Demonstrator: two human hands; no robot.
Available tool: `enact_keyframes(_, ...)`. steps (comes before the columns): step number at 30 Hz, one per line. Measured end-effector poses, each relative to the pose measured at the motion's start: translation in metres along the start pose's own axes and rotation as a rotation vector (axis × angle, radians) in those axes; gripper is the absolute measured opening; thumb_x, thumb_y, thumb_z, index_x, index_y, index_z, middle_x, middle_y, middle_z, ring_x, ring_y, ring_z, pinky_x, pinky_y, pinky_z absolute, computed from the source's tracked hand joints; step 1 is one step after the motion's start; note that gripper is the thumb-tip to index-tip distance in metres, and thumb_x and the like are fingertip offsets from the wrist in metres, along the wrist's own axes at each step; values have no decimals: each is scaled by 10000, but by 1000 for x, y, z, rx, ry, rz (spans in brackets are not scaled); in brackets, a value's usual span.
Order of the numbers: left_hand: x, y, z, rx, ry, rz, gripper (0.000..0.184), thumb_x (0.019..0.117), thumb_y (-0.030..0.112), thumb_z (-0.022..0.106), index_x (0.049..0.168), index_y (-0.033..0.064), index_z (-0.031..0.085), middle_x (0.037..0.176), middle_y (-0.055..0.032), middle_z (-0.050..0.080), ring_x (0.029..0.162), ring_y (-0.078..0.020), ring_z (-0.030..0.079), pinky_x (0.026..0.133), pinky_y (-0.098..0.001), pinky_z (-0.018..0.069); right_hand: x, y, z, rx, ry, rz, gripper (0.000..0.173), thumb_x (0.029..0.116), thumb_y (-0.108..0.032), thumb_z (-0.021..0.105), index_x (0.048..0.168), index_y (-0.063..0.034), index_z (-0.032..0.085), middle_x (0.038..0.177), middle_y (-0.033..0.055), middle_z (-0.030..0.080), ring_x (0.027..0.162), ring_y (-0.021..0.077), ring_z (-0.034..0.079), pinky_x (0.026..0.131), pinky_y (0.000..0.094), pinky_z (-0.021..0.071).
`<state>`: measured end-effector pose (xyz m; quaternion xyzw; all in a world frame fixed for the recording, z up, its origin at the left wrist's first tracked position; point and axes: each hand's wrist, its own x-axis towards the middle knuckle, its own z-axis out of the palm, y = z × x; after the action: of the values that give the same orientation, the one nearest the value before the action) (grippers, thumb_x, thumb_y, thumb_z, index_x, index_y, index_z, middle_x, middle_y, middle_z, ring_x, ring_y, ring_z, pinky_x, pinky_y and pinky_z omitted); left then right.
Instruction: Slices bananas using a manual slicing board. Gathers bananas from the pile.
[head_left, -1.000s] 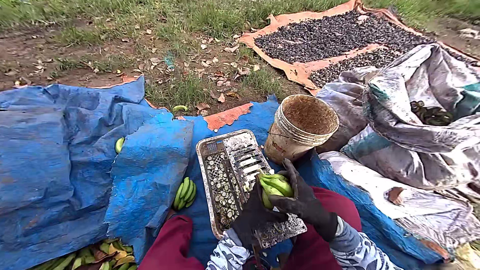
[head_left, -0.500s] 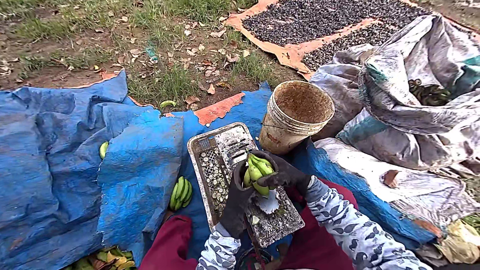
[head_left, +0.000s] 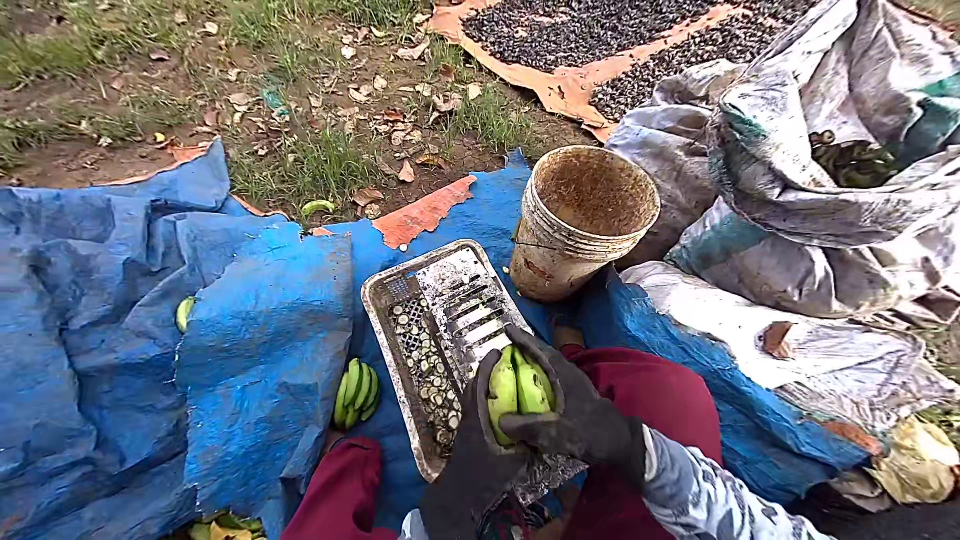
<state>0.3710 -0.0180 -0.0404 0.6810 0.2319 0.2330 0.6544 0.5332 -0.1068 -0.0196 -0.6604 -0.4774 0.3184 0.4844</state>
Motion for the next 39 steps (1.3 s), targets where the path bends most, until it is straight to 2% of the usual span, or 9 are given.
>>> enact_keyframes(3,-10,-15,13,67,9,165,1047,708,368,905,1488,-98,386,1449,-261,509,1338,-183,518,1140,-310,416,-29,10,12,17,187,-163,1035,780,-569,839,1519,31,432,1501,183,533,1364,179,534,1158,371,455)
enact_keyframes(6,48,-34,-8,-22,51,85,1070,658,212,909,1504,-104,335,1474,-239,479,1336,-152,513,1126,-271,430,34,32,20,-89,259,-150,1006,776,-599,812,1485,35,485,1448,210,575,1325,233,567,1128,403,468)
enact_keyframes(11,135,-38,-49,-24,224,-281,1029,700,-92,770,1578,95,268,1428,-186,500,1182,-187,584,936,-331,539,159,40,16,-43,70,174,881,770,-422,864,1530,-227,463,1414,129,596,1234,278,610,1031,539,507)
enact_keyframes(17,29,-24,-3,83,110,15,1021,624,216,898,1475,-84,421,1430,-252,523,1315,-211,534,1113,-327,441,24,31,16,106,140,-77,907,805,-467,825,1488,19,479,1493,157,543,1360,156,534,1143,347,465)
enact_keyframes(20,53,-50,-7,44,167,30,1027,677,239,882,1501,-91,365,1483,-260,470,1362,-203,490,1150,-318,402,55,53,21,-38,198,-172,916,807,-568,794,1450,27,527,1420,178,607,1300,184,592,1100,386,504)
enact_keyframes(25,158,-47,-42,42,246,-347,969,773,-48,785,1583,144,290,1434,-206,501,1179,-258,587,932,-406,540,175,67,11,13,97,144,816,807,-390,830,1513,-204,466,1431,99,589,1209,246,623,996,526,526)
enact_keyframes(32,30,-49,22,131,111,94,924,684,244,866,1436,-97,451,1384,-280,554,1298,-266,547,1112,-389,440,8,59,4,80,181,-139,859,840,-468,802,1480,1,474,1475,144,559,1347,140,543,1142,335,468)
enact_keyframes(35,79,-70,4,114,139,99,937,696,212,854,1461,-102,414,1398,-265,538,1301,-234,535,1126,-351,421,61,74,10,57,257,-146,878,821,-482,807,1442,56,498,1418,189,589,1297,159,580,1108,341,491)
enact_keyframes(39,167,-66,-41,90,263,-313,981,737,-19,811,1575,119,319,1472,-216,478,1257,-285,554,1003,-442,513,177,80,12,4,164,132,766,812,-410,820,1466,-156,512,1379,116,621,1165,243,648,974,515,547)
